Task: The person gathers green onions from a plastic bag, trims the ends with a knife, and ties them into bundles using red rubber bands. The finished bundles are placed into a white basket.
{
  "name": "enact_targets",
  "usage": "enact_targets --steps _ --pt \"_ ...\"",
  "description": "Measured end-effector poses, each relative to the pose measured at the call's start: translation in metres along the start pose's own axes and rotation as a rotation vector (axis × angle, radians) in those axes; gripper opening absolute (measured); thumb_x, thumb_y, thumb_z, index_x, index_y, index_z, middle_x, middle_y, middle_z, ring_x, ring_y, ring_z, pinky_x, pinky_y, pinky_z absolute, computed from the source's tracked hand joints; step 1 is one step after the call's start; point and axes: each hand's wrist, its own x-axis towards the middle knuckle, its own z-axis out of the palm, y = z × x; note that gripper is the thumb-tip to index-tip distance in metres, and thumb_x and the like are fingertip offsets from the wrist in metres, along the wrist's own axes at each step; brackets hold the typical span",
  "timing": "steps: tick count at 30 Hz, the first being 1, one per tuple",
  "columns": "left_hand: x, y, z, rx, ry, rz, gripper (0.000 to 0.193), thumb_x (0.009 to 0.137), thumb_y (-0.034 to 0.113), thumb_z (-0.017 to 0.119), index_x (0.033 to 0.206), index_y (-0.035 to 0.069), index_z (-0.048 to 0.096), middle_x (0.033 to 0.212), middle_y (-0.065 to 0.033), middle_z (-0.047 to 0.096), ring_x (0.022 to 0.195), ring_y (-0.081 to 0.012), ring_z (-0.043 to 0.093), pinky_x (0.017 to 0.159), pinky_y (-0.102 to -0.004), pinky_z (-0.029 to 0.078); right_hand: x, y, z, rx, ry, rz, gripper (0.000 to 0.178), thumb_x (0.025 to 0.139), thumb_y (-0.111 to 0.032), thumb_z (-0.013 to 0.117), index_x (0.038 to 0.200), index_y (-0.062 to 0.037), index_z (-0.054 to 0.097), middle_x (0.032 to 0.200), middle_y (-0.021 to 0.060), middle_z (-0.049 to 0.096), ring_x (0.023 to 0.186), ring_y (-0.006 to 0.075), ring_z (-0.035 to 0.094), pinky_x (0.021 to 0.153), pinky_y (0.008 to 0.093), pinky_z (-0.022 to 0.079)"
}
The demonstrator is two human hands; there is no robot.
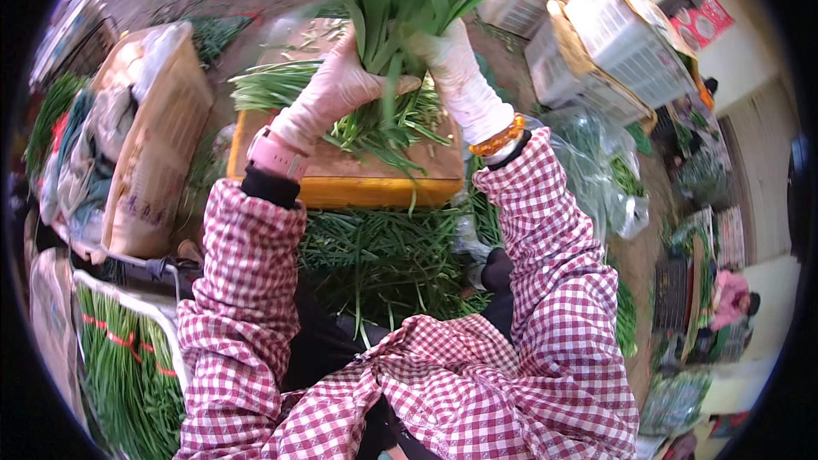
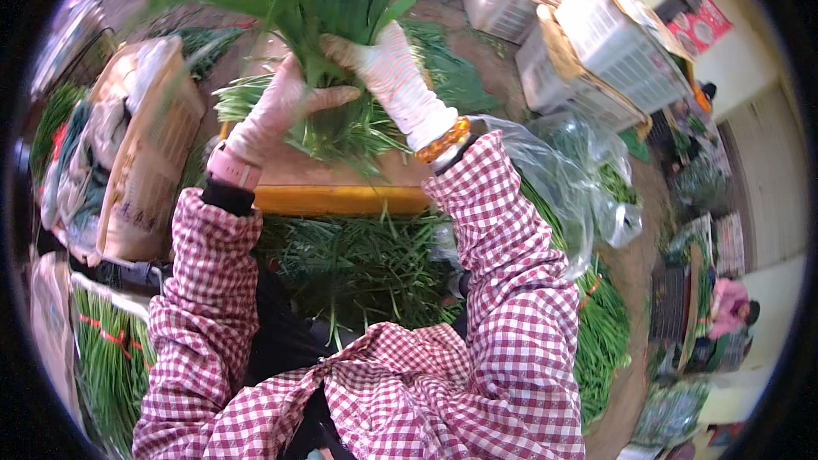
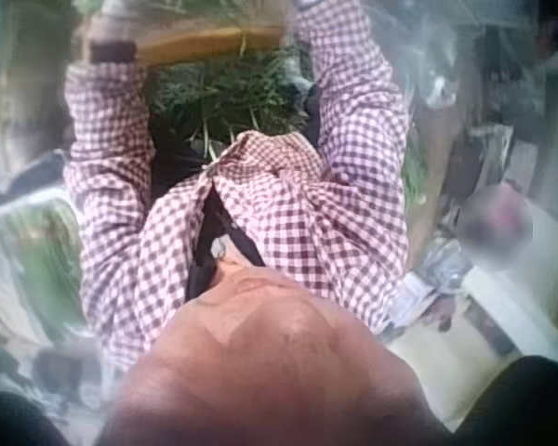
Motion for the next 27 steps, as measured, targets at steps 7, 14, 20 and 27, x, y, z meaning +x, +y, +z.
enact_targets --steps 7,14,20,27 --pt "0.008 -0.021 -0.015 -0.021 0.094 0.168 0.071 0.071 0.006 0.085 0.131 -0.001 0.048 0.121 -0.0045 0.063 0.11 -0.0151 0.058 0.098 -0.0306 0.048 0.062 0.029 0.04 0.231 -0.121 -0.075 0.051 0.089 -0.018 0.071 0.133 -0.0021 0.052 0.116 0.004 0.065 0.101 0.0123 0.06 0.091 0.0284 0.049" --pt "-0.011 0.008 -0.031 -0.244 0.443 0.16 0.034 0.083 0.011 0.074 0.115 0.006 0.064 0.101 -0.0023 0.067 0.085 -0.0135 0.064 0.071 -0.0294 0.052 0.025 0.012 0.024 -0.122 -0.189 -0.215 0.082 0.082 -0.027 0.077 0.148 -0.0028 0.035 0.138 0.015 0.053 0.128 0.0225 0.05 0.1 0.0328 0.047" --pt "-0.092 0.047 -0.063 -0.671 0.394 0.17 0.028 0.096 0.023 0.056 0.113 0.001 0.061 0.098 -0.0106 0.067 0.096 -0.0218 0.066 0.089 -0.0351 0.053 -0.096 0.043 0.003 -0.937 -0.635 0.281 0.094 0.071 -0.037 0.08 0.148 -0.0065 0.036 0.135 0.0202 0.057 0.124 0.0302 0.056 0.104 0.0368 0.044" --pt "-0.188 0.042 -0.063 -0.632 0.678 0.365 0.032 0.099 0.018 0.051 0.127 0.001 0.049 0.106 -0.0064 0.055 0.103 -0.0184 0.055 0.104 -0.038 0.042 -0.218 0.091 -0.028 -1.089 -0.477 0.165 0.022 0.09 -0.018 0.058 0.111 -0.0129 0.061 0.079 0.017 0.068 0.075 0.038 0.066 0.065 0.0469 0.052"
